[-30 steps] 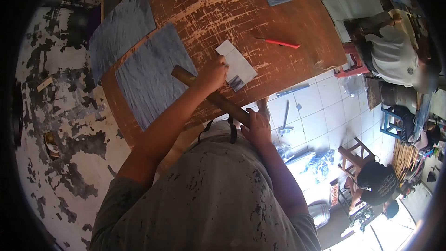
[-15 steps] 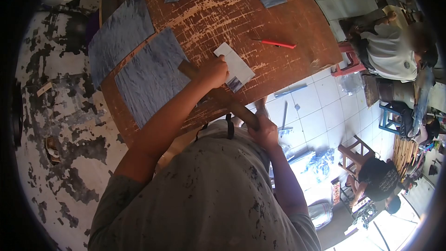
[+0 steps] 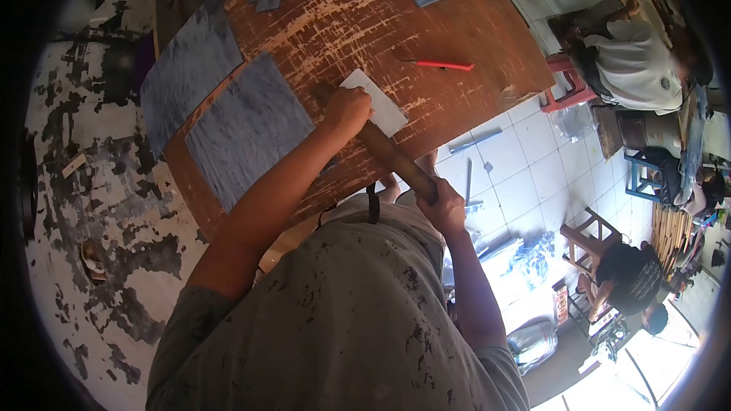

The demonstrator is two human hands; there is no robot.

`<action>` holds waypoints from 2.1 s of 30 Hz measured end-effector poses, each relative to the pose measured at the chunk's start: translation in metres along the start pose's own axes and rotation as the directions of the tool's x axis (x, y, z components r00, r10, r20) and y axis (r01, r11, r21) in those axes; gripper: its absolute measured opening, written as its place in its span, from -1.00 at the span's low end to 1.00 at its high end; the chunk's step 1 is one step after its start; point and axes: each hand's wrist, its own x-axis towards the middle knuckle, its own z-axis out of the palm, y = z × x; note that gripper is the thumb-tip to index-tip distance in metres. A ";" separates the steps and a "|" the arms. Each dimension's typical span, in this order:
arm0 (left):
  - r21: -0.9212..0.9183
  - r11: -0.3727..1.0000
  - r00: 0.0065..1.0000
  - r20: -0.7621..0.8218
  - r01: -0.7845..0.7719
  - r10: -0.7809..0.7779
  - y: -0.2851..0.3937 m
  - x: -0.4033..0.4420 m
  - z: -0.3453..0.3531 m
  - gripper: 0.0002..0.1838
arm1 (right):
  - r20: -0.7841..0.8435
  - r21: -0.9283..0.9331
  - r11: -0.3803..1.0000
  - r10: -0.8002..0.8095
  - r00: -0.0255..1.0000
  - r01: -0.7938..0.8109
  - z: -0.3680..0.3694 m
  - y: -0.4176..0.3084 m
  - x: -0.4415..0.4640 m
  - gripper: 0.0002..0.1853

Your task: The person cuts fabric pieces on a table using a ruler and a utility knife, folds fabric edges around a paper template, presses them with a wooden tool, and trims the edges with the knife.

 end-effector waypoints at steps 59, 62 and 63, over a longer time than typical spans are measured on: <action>0.032 0.956 0.957 -0.020 0.290 -0.290 -0.128 0.024 -0.038 -0.46 | 0.073 0.040 0.997 -0.063 0.995 0.061 0.008 0.007 0.025 -0.34; 0.019 0.963 0.962 -0.039 0.270 -0.269 -0.131 0.021 -0.047 -0.56 | 0.035 0.035 0.995 -0.090 0.995 0.089 -0.008 0.009 0.018 -0.36; -0.192 0.941 0.960 0.032 0.278 -0.277 -0.141 0.023 -0.048 -0.64 | 0.010 0.043 0.995 -0.091 0.996 0.091 -0.019 0.010 0.013 -0.39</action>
